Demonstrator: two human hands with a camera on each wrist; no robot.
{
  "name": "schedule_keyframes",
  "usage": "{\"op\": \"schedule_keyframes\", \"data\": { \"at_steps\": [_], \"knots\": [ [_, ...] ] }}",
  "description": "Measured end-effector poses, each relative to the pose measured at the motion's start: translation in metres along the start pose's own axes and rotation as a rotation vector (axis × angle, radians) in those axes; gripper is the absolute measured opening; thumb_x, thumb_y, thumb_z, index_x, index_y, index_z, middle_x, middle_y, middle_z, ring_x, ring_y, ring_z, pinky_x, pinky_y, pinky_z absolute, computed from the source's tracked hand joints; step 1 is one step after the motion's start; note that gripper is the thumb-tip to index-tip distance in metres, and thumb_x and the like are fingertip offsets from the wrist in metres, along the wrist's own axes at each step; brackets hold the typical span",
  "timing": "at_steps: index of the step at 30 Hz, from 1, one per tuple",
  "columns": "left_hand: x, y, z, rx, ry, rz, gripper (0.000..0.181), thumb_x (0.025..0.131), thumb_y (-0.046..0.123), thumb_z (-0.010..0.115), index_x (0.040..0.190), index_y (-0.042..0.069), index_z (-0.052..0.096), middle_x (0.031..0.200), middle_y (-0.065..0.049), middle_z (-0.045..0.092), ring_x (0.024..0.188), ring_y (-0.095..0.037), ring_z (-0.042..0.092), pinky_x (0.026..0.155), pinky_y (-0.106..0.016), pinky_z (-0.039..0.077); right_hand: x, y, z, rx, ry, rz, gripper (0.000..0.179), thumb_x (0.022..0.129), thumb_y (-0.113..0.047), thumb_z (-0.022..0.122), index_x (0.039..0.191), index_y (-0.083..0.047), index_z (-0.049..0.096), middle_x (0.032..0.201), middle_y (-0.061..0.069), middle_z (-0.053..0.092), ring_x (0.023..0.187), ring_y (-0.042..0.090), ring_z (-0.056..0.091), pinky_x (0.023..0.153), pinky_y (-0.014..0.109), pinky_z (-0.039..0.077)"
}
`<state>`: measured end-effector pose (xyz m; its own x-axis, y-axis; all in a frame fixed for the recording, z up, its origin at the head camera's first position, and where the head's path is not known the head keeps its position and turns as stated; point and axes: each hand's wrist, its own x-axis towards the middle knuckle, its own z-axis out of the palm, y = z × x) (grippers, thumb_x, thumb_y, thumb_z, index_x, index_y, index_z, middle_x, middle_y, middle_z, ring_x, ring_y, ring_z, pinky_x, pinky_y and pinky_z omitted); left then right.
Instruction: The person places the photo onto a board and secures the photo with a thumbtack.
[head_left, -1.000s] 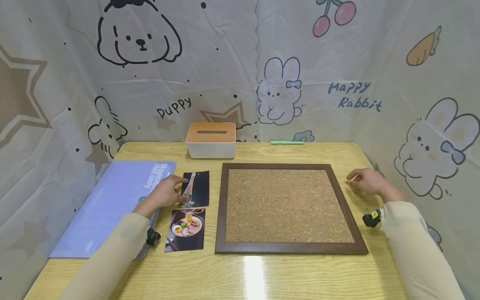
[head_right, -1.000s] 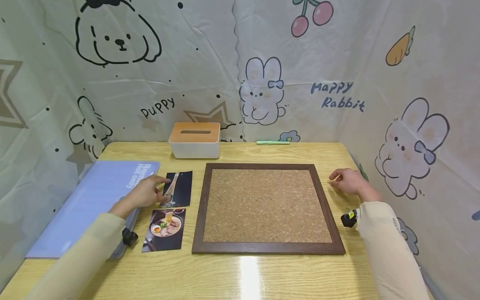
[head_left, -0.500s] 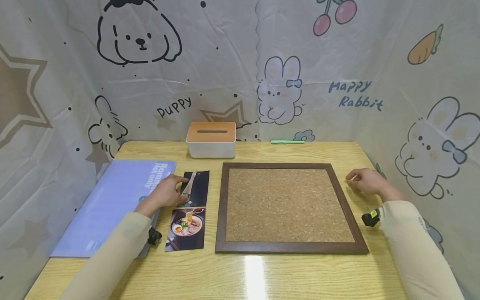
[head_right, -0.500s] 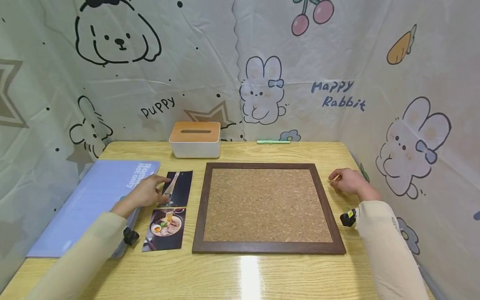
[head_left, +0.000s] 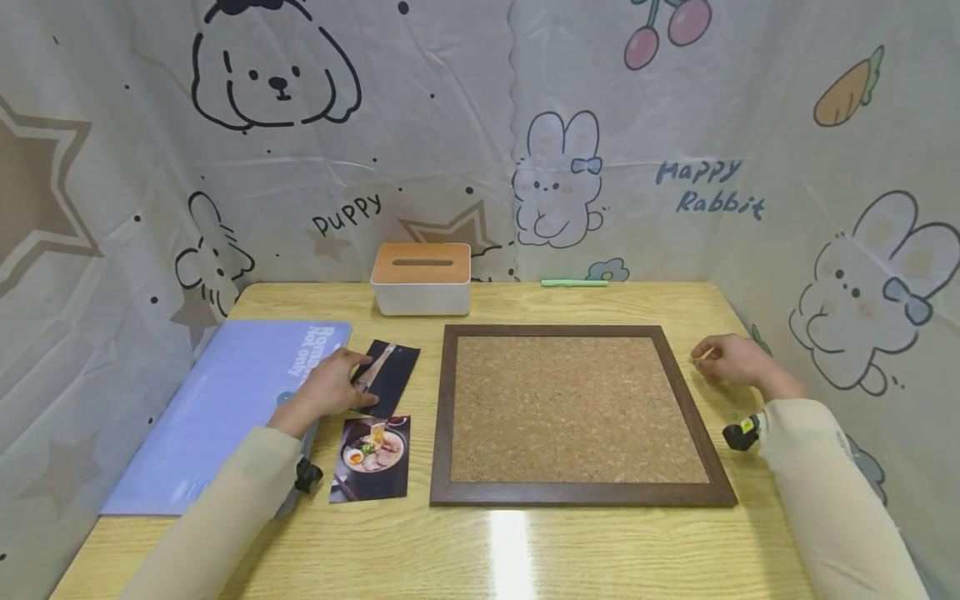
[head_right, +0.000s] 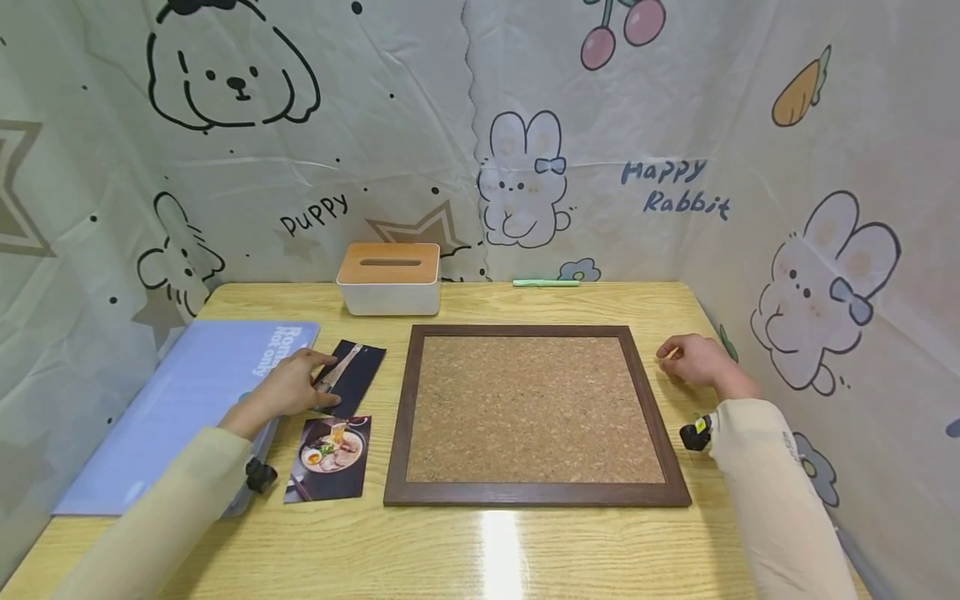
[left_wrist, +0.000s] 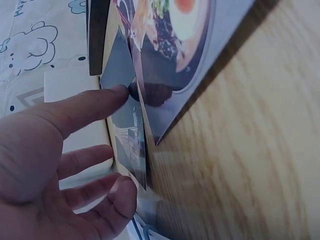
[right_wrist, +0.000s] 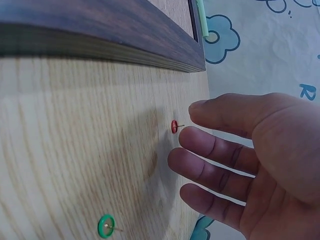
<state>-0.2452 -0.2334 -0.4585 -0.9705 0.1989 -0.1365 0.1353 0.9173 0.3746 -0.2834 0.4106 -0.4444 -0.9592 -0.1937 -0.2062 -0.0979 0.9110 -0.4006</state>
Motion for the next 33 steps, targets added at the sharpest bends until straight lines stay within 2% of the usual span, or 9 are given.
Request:
{"op": "schedule_keyframes", "data": {
  "at_steps": [3, 10, 15, 22, 27, 33],
  "knots": [
    [0.001, 0.000, 0.001, 0.014, 0.003, -0.017, 0.075, 0.082, 0.034, 0.082, 0.144, 0.004, 0.052, 0.147, -0.028, 0.044, 0.126, -0.050, 0.050, 0.102, -0.062, 0.043, -0.001, 0.000, 0.000, -0.002, 0.005, 0.004, 0.025, 0.094, -0.013, 0.061, 0.112, 0.004, 0.066, 0.086, 0.012, 0.069, 0.072, 0.015, 0.061, 0.060, 0.029, 0.045],
    [0.002, 0.002, 0.001, 0.017, -0.014, -0.053, 0.076, 0.082, 0.035, 0.082, 0.144, 0.003, 0.052, 0.151, -0.033, 0.038, 0.135, -0.055, 0.039, 0.108, -0.067, 0.035, -0.003, 0.002, 0.000, -0.001, 0.011, 0.003, 0.025, 0.094, -0.011, 0.060, 0.112, 0.004, 0.066, 0.088, 0.014, 0.070, 0.074, 0.016, 0.061, 0.061, 0.029, 0.045],
    [0.003, 0.002, 0.000, -0.011, -0.016, -0.049, 0.075, 0.080, 0.032, 0.084, 0.142, 0.003, 0.053, 0.148, -0.033, 0.040, 0.134, -0.055, 0.040, 0.107, -0.065, 0.038, -0.003, 0.005, 0.000, -0.007, 0.028, 0.005, 0.024, 0.094, -0.010, 0.059, 0.112, 0.004, 0.067, 0.090, 0.015, 0.070, 0.074, 0.017, 0.061, 0.061, 0.029, 0.044],
    [0.003, 0.001, -0.002, -0.075, -0.002, -0.015, 0.058, 0.084, 0.022, 0.079, 0.135, 0.002, 0.059, 0.126, -0.026, 0.062, 0.116, -0.044, 0.058, 0.094, -0.056, 0.049, 0.001, 0.011, 0.005, 0.000, 0.017, 0.005, 0.021, 0.093, -0.008, 0.058, 0.108, 0.003, 0.068, 0.090, 0.014, 0.071, 0.073, 0.016, 0.062, 0.061, 0.029, 0.046],
    [0.002, -0.002, -0.003, -0.149, -0.007, -0.007, 0.050, 0.090, 0.018, 0.074, 0.135, 0.003, 0.060, 0.128, -0.026, 0.061, 0.113, -0.041, 0.061, 0.085, -0.048, 0.054, 0.004, 0.012, 0.006, -0.026, 0.030, -0.018, 0.017, 0.093, -0.007, 0.058, 0.103, 0.000, 0.070, 0.091, 0.013, 0.071, 0.075, 0.018, 0.061, 0.063, 0.032, 0.048],
    [0.003, -0.004, -0.007, -0.254, 0.005, 0.009, 0.048, 0.090, 0.014, 0.072, 0.136, 0.004, 0.061, 0.129, -0.027, 0.059, 0.113, -0.043, 0.064, 0.071, -0.035, 0.057, 0.007, 0.011, 0.008, -0.096, 0.061, -0.028, 0.010, 0.093, -0.009, 0.064, 0.094, -0.004, 0.072, 0.090, 0.012, 0.072, 0.085, 0.028, 0.064, 0.077, 0.050, 0.049]
  ]
}}
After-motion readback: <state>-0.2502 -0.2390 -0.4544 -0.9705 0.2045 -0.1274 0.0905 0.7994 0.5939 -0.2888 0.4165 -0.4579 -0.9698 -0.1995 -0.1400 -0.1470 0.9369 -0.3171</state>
